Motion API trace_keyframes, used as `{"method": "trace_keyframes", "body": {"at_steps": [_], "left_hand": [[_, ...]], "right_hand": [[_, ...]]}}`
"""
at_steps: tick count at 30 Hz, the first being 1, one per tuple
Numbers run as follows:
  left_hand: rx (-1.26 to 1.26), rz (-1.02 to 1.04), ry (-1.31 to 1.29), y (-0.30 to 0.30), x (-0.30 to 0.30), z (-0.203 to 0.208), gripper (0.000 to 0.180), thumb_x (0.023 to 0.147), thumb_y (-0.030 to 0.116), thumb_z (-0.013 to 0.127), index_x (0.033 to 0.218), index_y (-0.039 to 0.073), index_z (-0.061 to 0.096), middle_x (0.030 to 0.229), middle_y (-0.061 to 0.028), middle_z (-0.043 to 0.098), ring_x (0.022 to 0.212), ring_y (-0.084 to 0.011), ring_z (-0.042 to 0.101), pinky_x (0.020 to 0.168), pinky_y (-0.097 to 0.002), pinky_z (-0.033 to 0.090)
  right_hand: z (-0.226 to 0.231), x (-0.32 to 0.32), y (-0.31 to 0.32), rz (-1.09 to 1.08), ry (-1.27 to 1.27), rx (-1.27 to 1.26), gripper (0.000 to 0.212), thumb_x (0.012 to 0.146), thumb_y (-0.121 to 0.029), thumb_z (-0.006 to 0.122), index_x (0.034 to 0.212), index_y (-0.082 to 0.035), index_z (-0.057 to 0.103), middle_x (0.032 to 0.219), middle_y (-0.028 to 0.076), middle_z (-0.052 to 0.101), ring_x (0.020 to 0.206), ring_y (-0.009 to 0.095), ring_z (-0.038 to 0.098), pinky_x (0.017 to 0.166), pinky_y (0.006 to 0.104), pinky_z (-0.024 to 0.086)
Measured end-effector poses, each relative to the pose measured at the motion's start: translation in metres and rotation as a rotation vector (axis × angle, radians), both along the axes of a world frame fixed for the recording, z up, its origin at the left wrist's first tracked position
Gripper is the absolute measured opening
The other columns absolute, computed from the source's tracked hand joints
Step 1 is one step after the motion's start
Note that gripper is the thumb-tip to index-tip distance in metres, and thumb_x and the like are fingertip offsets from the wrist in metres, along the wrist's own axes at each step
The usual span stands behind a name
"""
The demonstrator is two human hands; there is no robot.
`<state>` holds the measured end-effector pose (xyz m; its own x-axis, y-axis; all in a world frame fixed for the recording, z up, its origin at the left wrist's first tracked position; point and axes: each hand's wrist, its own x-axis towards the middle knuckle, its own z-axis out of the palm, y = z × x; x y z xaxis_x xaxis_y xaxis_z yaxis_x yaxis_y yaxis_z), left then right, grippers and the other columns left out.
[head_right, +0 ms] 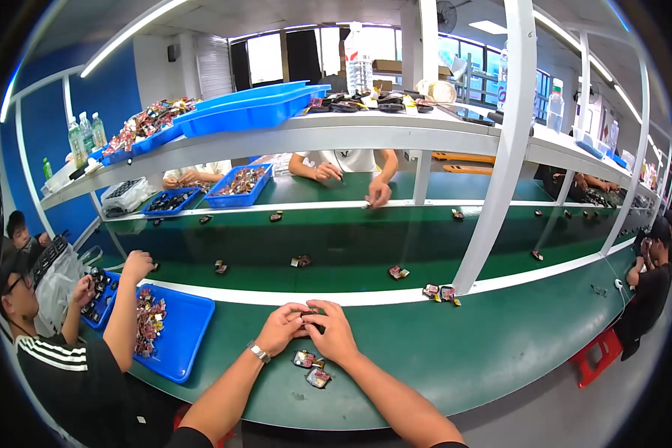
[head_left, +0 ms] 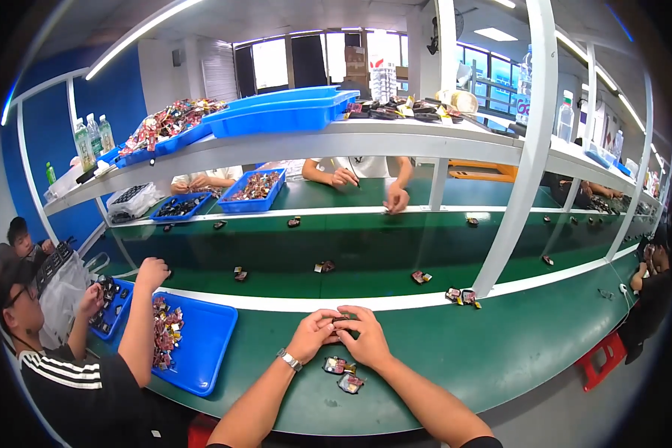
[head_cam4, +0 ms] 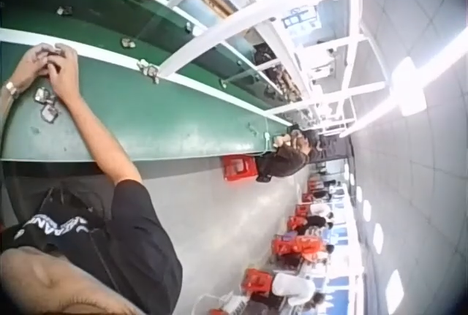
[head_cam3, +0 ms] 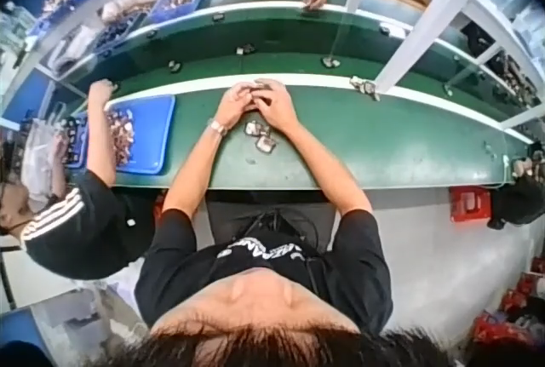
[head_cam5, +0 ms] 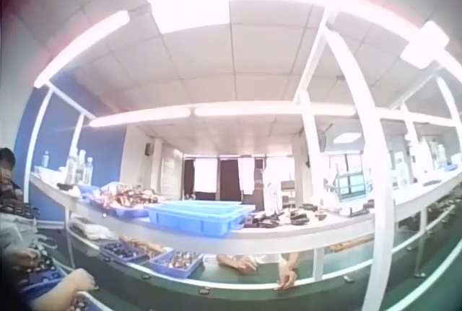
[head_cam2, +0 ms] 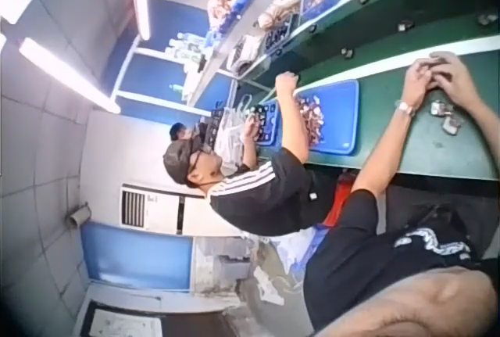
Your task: Sorting small packaged items on a conveyor-style assembly table in a factory setting.
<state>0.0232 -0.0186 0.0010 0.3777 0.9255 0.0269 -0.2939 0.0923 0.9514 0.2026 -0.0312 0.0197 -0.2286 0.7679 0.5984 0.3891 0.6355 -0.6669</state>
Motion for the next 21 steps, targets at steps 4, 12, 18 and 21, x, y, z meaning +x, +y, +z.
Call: {"method": "trace_keyframes", "body": {"at_steps": [4,12,18,21], "left_hand": [[0.009,0.02,-0.034,-0.0025,0.0044,0.006,0.025,0.099,0.003,0.047,0.124,0.004,0.051,0.123,-0.0106,0.061,0.108,-0.0167,0.062,0.09,-0.0293,0.055],[-0.019,0.042,-0.045,-0.0041,0.0051,0.0052,0.026,0.098,0.0,0.046,0.123,0.002,0.05,0.119,-0.0118,0.061,0.108,-0.017,0.062,0.09,-0.0298,0.055],[0.001,0.071,-0.025,-0.0011,0.0064,0.0024,0.026,0.098,0.0,0.045,0.123,0.001,0.05,0.118,-0.0116,0.062,0.106,-0.0175,0.063,0.089,-0.0293,0.055],[-0.01,0.071,-0.022,-0.0007,0.0067,0.0022,0.026,0.098,0.0,0.045,0.124,0.001,0.049,0.118,-0.0114,0.062,0.106,-0.0174,0.063,0.089,-0.0289,0.055]], "right_hand": [[0.0016,0.0019,0.0001,-0.024,-0.013,0.058,0.017,0.078,-0.008,0.069,0.094,-0.01,0.073,0.121,0.006,0.061,0.114,0.029,0.053,0.096,0.0398,0.046],[-0.0023,-0.0017,-0.0028,-0.049,0.01,0.005,0.019,0.077,-0.006,0.07,0.095,-0.011,0.073,0.12,0.006,0.061,0.115,0.028,0.053,0.097,0.039,0.046],[-0.003,-0.0035,-0.0029,-0.07,-0.025,0.065,0.021,0.078,-0.008,0.07,0.099,-0.01,0.072,0.118,0.009,0.062,0.112,0.028,0.056,0.092,0.039,0.05],[0.0021,-0.003,-0.0003,-0.108,-0.041,0.18,0.018,0.076,-0.005,0.072,0.094,-0.008,0.071,0.113,0.009,0.062,0.106,0.028,0.058,0.084,0.0363,0.052]]}}
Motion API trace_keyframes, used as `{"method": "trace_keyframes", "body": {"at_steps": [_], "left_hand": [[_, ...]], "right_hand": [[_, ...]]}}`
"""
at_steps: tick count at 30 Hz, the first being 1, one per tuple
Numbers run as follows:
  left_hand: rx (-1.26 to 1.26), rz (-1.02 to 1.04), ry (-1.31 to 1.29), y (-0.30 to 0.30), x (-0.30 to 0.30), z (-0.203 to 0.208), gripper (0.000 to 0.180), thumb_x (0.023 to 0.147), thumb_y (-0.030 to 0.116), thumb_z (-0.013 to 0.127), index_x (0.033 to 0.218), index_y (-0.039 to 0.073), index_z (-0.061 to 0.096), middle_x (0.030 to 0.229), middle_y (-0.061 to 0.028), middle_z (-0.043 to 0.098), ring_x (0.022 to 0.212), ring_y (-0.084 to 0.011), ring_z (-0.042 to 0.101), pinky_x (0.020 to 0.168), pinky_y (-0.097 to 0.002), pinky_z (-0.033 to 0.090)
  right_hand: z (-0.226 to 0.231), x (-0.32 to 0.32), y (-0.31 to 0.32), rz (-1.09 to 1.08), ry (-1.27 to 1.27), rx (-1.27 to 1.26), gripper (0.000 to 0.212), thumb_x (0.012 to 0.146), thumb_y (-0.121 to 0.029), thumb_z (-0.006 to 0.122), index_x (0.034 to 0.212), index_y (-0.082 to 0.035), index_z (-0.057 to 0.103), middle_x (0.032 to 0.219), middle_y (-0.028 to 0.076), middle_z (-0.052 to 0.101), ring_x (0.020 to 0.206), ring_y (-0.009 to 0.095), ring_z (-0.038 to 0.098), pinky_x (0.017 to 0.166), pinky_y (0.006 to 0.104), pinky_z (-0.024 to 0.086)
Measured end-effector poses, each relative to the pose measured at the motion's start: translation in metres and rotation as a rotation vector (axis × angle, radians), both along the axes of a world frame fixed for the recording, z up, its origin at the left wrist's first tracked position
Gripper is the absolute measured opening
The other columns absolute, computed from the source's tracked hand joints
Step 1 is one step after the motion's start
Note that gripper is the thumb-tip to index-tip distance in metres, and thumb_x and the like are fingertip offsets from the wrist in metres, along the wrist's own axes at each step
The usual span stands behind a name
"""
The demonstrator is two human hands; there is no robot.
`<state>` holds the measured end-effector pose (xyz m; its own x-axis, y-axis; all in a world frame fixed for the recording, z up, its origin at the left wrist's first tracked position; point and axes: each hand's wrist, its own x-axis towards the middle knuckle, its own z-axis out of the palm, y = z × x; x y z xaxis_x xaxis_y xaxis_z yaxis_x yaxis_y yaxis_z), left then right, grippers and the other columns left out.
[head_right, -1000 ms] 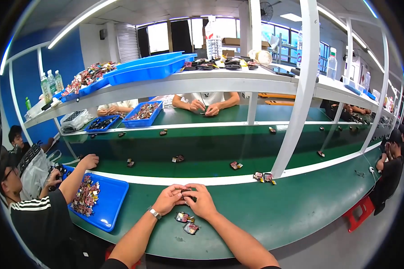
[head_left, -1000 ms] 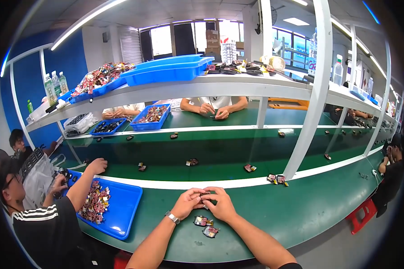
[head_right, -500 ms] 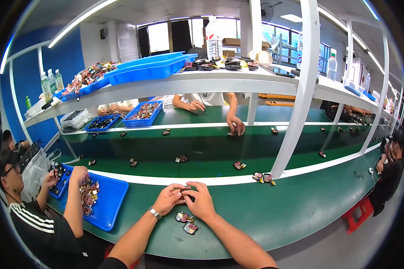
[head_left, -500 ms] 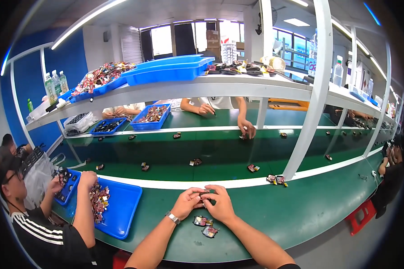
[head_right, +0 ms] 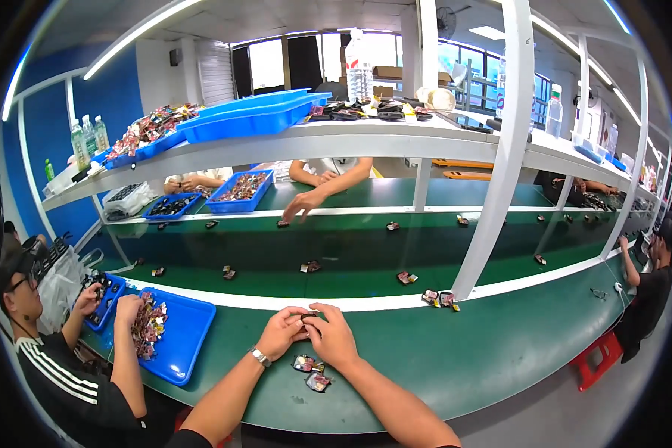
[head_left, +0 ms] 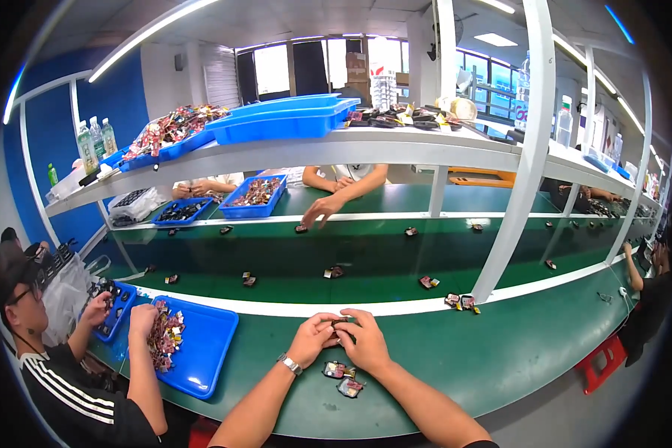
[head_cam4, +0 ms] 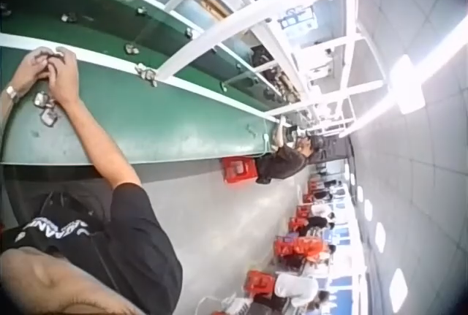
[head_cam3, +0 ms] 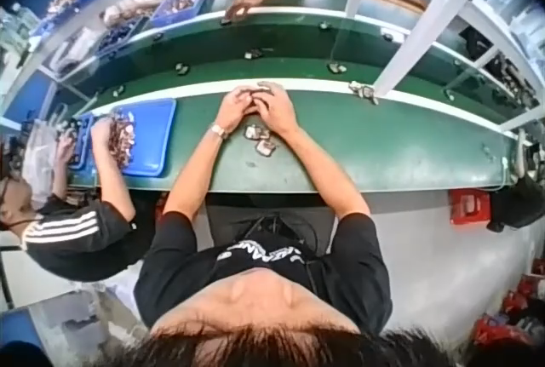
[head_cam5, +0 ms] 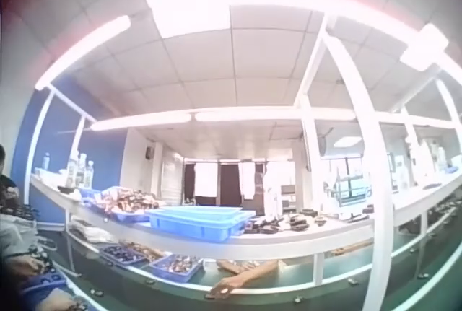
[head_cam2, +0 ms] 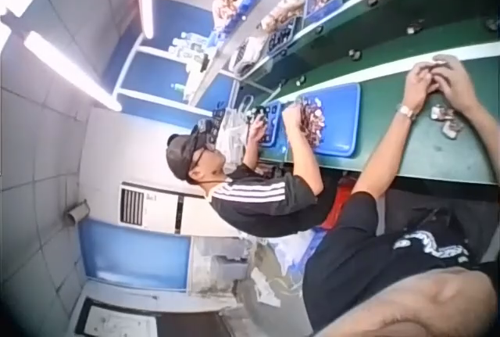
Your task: Sorting small packaged items on a conveyor-style assembly table in a factory setting.
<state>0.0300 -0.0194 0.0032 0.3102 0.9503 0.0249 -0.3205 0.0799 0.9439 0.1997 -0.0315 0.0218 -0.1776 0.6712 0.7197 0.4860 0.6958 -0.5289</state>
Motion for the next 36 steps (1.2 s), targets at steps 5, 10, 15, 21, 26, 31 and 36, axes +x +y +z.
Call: {"method": "trace_keyframes", "body": {"at_steps": [5,10,15,21,26,31,36], "left_hand": [[-0.015,-0.018,-0.035,0.0018,-0.0005,-0.0016,0.026,0.098,0.003,0.049,0.124,0.002,0.048,0.118,-0.0125,0.062,0.107,-0.0194,0.063,0.092,-0.0326,0.055],[-0.021,-0.011,-0.028,-0.0002,-0.0009,0.0004,0.027,0.098,0.003,0.048,0.125,0.002,0.047,0.118,-0.0129,0.062,0.107,-0.02,0.063,0.092,-0.0332,0.055],[-0.013,-0.025,-0.035,0.0003,0.0033,0.0003,0.026,0.098,0.002,0.047,0.124,0.002,0.048,0.119,-0.0137,0.061,0.108,-0.0208,0.063,0.092,-0.0341,0.055],[-0.023,-0.01,-0.015,-0.0007,0.0011,0.0022,0.025,0.098,0.001,0.046,0.124,0.002,0.048,0.118,-0.0133,0.062,0.106,-0.0208,0.063,0.092,-0.0343,0.056],[-0.029,-0.016,-0.01,-0.0003,0.0033,0.0043,0.026,0.098,0.001,0.046,0.124,0.002,0.048,0.117,-0.0134,0.062,0.105,-0.0207,0.064,0.091,-0.0345,0.056],[-0.028,-0.003,-0.018,-0.0014,0.0028,0.0041,0.025,0.098,0.0,0.045,0.124,0.001,0.048,0.117,-0.0136,0.062,0.105,-0.0208,0.063,0.091,-0.0347,0.056],[-0.02,-0.007,-0.039,0.0006,0.0018,-0.0004,0.025,0.098,0.0,0.045,0.123,0.001,0.048,0.118,-0.0142,0.062,0.106,-0.0214,0.063,0.091,-0.0353,0.056]], "right_hand": [[0.0037,0.0001,0.0028,-0.013,-0.002,0.062,0.012,0.076,-0.004,0.071,0.088,-0.007,0.068,0.101,0.006,0.062,0.093,0.025,0.06,0.075,0.0351,0.053],[0.0061,-0.0009,0.0027,-0.03,-0.059,0.107,0.013,0.073,-0.004,0.072,0.085,-0.007,0.067,0.094,0.005,0.061,0.088,0.024,0.06,0.071,0.0346,0.054],[0.0051,0.0029,0.0025,-0.048,-0.153,0.124,0.016,0.074,-0.005,0.071,0.089,-0.008,0.066,0.096,0.004,0.06,0.091,0.024,0.059,0.07,0.0344,0.055],[0.0038,-0.0005,0.0033,-0.087,-0.23,0.161,0.016,0.075,-0.007,0.07,0.091,-0.009,0.066,0.096,0.004,0.06,0.092,0.024,0.059,0.07,0.0343,0.056],[0.0004,0.0007,0.005,-0.108,-0.247,0.197,0.015,0.075,-0.008,0.07,0.09,-0.009,0.066,0.095,0.003,0.06,0.09,0.023,0.06,0.066,0.0331,0.056],[0.0015,-0.0009,0.0035,-0.114,-0.24,0.205,0.014,0.075,-0.008,0.07,0.089,-0.009,0.066,0.094,0.003,0.06,0.089,0.022,0.06,0.066,0.033,0.056],[0.0005,-0.0018,0.0036,-0.114,-0.228,0.203,0.014,0.075,-0.008,0.07,0.089,-0.009,0.066,0.093,0.004,0.06,0.088,0.023,0.059,0.068,0.0336,0.055]]}}
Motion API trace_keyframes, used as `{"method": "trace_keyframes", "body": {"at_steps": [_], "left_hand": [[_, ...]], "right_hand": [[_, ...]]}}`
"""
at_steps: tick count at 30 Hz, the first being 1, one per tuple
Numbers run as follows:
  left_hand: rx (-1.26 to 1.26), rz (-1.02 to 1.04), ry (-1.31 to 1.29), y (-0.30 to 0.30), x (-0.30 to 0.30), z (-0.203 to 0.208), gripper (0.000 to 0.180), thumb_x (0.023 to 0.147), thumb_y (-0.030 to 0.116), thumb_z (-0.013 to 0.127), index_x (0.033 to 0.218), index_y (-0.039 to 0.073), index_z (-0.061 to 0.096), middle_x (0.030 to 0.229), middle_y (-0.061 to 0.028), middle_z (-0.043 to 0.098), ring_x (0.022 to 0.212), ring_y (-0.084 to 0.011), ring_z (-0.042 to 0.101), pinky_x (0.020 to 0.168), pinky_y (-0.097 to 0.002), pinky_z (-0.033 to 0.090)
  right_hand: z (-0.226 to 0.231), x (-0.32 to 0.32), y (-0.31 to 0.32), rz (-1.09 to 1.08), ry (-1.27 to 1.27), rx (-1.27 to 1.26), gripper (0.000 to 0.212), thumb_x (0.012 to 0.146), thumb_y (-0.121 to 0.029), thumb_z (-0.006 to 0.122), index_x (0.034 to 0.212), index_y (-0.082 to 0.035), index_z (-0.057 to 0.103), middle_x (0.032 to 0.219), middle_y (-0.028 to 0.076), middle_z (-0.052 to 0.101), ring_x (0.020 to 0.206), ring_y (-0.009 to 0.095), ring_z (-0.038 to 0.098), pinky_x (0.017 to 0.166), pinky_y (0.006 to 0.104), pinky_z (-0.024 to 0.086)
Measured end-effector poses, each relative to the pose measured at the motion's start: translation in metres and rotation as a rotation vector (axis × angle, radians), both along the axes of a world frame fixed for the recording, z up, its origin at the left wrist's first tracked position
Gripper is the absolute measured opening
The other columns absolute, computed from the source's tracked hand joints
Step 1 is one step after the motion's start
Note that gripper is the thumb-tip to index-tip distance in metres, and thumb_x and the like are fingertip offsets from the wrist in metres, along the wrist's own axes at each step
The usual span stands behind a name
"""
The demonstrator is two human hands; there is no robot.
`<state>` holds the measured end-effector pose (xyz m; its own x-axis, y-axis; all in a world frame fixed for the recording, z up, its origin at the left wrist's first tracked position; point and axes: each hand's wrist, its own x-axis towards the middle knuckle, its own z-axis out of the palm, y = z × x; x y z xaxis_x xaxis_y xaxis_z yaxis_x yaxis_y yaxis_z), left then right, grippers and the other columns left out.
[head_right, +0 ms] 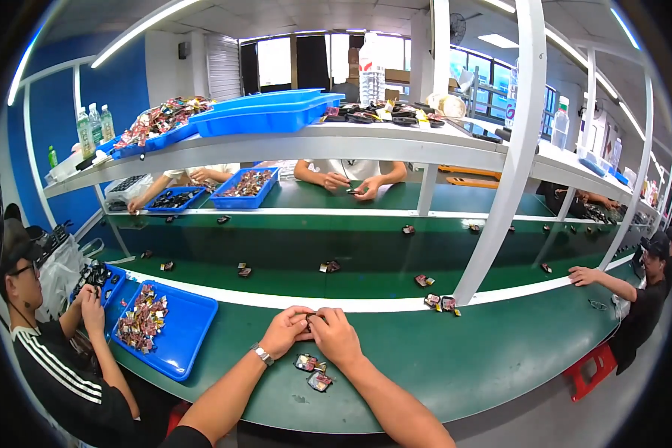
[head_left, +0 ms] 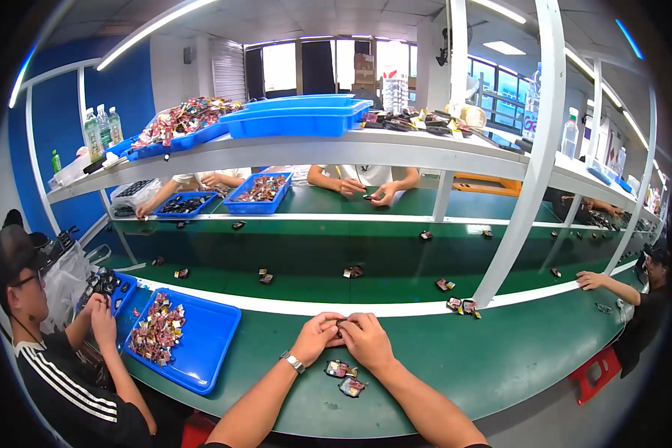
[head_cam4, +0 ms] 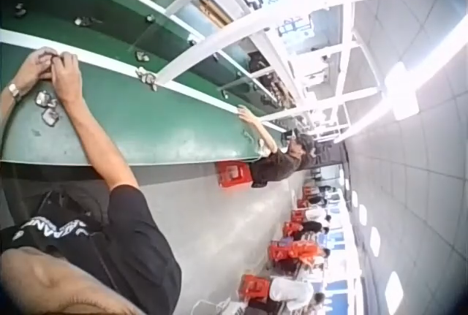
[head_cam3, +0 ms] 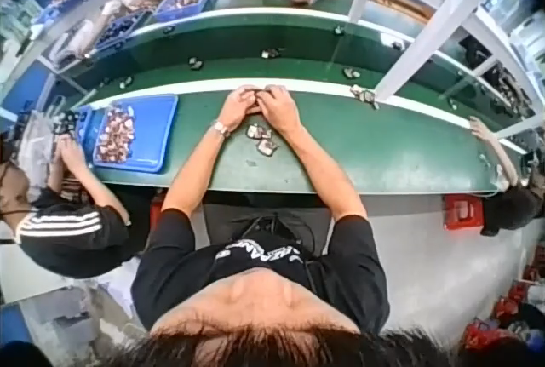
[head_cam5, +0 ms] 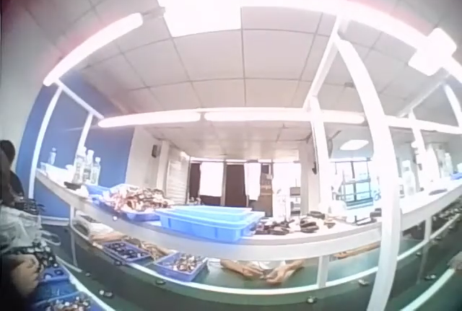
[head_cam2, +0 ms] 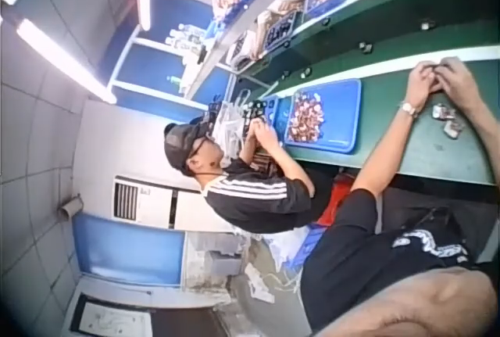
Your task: Sorting small packaged items on a conveyor-style assembly table in a factory setting.
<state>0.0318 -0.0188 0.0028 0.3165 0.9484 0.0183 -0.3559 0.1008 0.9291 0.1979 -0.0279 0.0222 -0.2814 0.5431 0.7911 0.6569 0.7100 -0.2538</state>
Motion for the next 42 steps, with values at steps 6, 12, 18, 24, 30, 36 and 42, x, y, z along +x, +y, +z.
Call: {"method": "trace_keyframes", "body": {"at_steps": [6,12,18,24,30,36,42], "left_hand": [[-0.006,0.008,0.002,0.0,0.0,0.0,0.024,0.098,0.0,0.046,0.122,0.001,0.049,0.117,-0.0135,0.063,0.104,-0.021,0.064,0.091,-0.0359,0.056],[-0.005,0.014,-0.011,0.0,0.0,0.001,0.024,0.098,0.002,0.047,0.122,0.001,0.049,0.115,-0.0127,0.063,0.102,-0.02,0.064,0.09,-0.0351,0.056],[-0.013,0.012,0.019,-0.001,0.001,0.002,0.024,0.098,0.001,0.047,0.121,0.001,0.049,0.115,-0.012,0.063,0.102,-0.0191,0.064,0.09,-0.0342,0.056],[0.009,0.014,0.028,-0.001,0.004,0.002,0.025,0.098,0.0,0.045,0.122,0.001,0.049,0.114,-0.0116,0.063,0.103,-0.0192,0.064,0.091,-0.0339,0.056],[0.009,0.073,0.05,0.0,0.002,0.0,0.026,0.098,0.001,0.046,0.123,0.001,0.048,0.115,-0.0114,0.063,0.101,-0.018,0.064,0.088,-0.0327,0.056],[-0.031,0.048,0.03,0.002,-0.002,0.001,0.034,0.098,0.005,0.047,0.132,0.002,0.044,0.122,-0.0124,0.061,0.107,-0.0179,0.062,0.089,-0.0326,0.056],[0.005,0.09,0.044,-0.002,0.007,0.011,0.041,0.097,0.006,0.05,0.137,0.0,0.04,0.139,-0.0184,0.049,0.119,-0.029,0.057,0.094,-0.0397,0.055]], "right_hand": [[0.003,-0.001,-0.002,0.004,-0.038,0.029,0.015,0.074,-0.006,0.068,0.088,-0.006,0.064,0.092,0.007,0.059,0.086,0.025,0.059,0.071,0.0342,0.054],[0.001,-0.003,-0.001,-0.015,-0.038,0.071,0.014,0.075,-0.006,0.068,0.088,-0.006,0.064,0.091,0.007,0.059,0.085,0.025,0.059,0.071,0.0351,0.053],[0.0,-0.006,-0.003,-0.042,-0.002,0.039,0.011,0.076,-0.007,0.067,0.087,-0.006,0.064,0.09,0.007,0.058,0.084,0.025,0.058,0.071,0.035,0.053],[-0.002,-0.004,-0.004,-0.069,-0.019,-0.007,0.012,0.076,-0.006,0.067,0.088,-0.007,0.064,0.092,0.006,0.058,0.084,0.024,0.058,0.07,0.0353,0.053],[0.001,-0.007,-0.007,-0.05,0.016,-0.058,0.024,0.074,-0.011,0.075,0.097,-0.007,0.068,0.108,0.009,0.063,0.094,0.026,0.062,0.077,0.0353,0.054],[-0.009,-0.006,0.007,0.018,0.06,-0.111,0.028,0.074,-0.013,0.073,0.101,-0.008,0.066,0.115,0.01,0.061,0.096,0.03,0.062,0.08,0.0382,0.055],[-0.023,0.049,0.104,-0.245,0.294,-0.256,0.017,0.07,-0.011,0.07,0.086,-0.003,0.069,0.097,0.013,0.067,0.089,0.034,0.062,0.082,0.0419,0.05]]}}
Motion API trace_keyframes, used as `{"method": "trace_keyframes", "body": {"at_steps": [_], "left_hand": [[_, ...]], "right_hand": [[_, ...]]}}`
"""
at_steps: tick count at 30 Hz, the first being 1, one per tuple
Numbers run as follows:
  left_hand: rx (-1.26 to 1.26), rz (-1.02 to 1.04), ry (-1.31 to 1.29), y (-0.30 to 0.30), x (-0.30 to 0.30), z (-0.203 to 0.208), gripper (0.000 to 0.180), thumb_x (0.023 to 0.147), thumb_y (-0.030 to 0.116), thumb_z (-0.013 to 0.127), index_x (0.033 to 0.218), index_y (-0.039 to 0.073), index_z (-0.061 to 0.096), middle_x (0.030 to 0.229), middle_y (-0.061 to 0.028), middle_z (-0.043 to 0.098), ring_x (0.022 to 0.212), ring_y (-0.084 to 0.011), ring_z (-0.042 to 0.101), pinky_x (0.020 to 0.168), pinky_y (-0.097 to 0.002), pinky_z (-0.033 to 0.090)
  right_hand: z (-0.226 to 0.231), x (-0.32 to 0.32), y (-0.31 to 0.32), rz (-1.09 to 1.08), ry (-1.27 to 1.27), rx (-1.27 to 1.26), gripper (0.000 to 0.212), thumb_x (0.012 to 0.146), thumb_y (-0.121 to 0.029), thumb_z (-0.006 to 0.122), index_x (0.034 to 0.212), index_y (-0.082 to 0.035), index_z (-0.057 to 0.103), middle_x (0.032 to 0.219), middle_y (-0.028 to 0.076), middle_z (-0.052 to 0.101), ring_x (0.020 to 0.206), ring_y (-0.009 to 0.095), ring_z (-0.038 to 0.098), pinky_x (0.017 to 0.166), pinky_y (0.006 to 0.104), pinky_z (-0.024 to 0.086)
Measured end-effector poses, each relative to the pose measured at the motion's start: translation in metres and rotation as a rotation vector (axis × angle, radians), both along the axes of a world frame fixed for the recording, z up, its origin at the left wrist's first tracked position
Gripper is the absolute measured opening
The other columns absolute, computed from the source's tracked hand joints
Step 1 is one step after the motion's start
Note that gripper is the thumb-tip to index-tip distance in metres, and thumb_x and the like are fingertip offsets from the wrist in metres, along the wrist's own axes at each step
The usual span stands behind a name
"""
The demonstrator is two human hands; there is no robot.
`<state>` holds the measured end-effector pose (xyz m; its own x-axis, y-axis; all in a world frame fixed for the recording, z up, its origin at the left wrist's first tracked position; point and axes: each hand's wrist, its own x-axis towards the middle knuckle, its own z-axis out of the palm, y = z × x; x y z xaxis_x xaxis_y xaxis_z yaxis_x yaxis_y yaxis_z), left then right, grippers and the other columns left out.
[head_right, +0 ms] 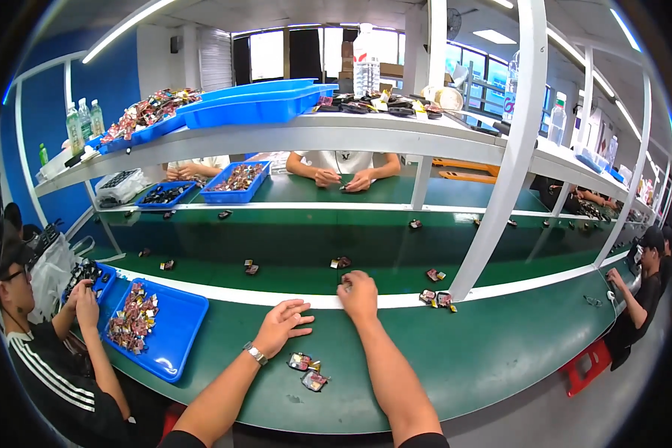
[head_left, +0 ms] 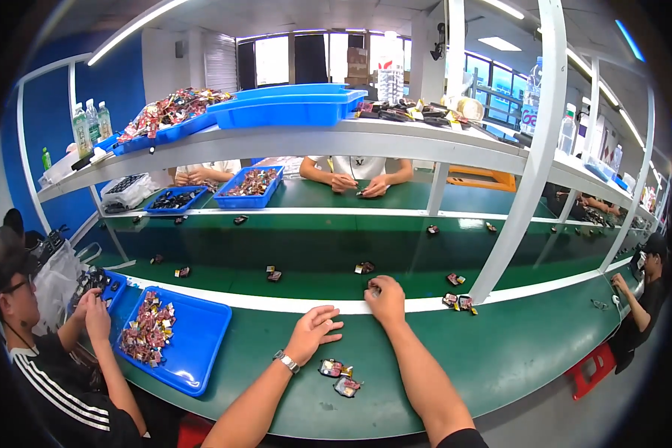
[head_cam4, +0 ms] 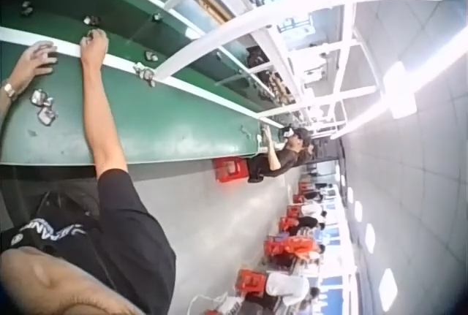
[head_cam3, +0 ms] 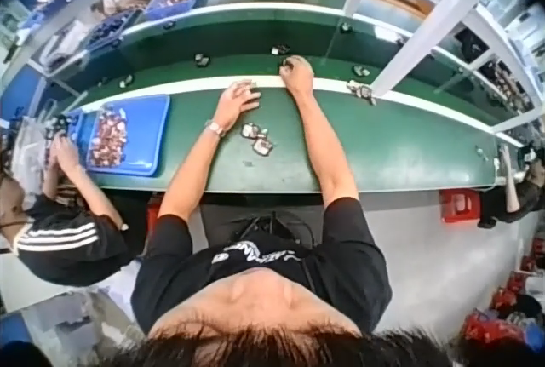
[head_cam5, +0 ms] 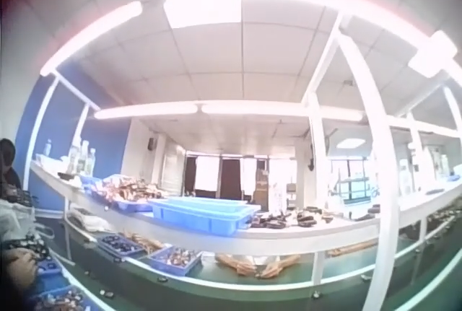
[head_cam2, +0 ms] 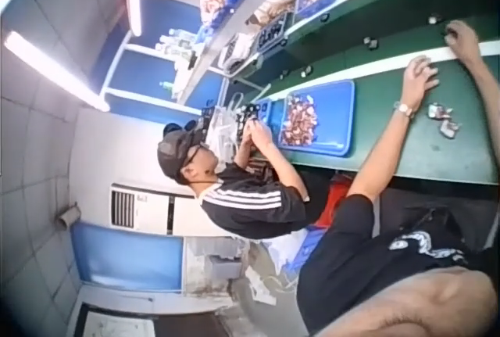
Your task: Sorting small packaged items on a conveyor-style assembly table in a factory setting.
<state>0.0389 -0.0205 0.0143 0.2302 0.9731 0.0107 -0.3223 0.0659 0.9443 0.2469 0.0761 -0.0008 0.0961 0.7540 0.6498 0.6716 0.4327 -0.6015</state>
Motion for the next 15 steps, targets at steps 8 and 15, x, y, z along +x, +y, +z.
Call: {"method": "trace_keyframes", "body": {"at_steps": [8,15], "left_hand": [[0.022,-0.043,0.085,0.003,-0.001,-0.003,0.031,0.096,0.003,0.048,0.126,-0.004,0.048,0.126,-0.0194,0.057,0.109,-0.0262,0.063,0.087,-0.0364,0.058],[0.005,-0.037,0.075,0.003,-0.004,-0.001,0.027,0.096,0.003,0.05,0.122,-0.003,0.05,0.12,-0.02,0.061,0.097,-0.0248,0.067,0.077,-0.0348,0.06]], "right_hand": [[0.003,0.008,0.049,-0.27,-0.298,-0.063,0.057,0.072,-0.035,0.077,0.118,-0.008,0.061,0.117,0.01,0.063,0.111,0.029,0.054,0.094,0.0442,0.04],[0.007,0.0,0.079,-0.194,-0.319,-0.326,0.058,0.069,-0.033,0.081,0.118,-0.007,0.063,0.108,0.01,0.068,0.108,0.029,0.058,0.092,0.0442,0.041]]}}
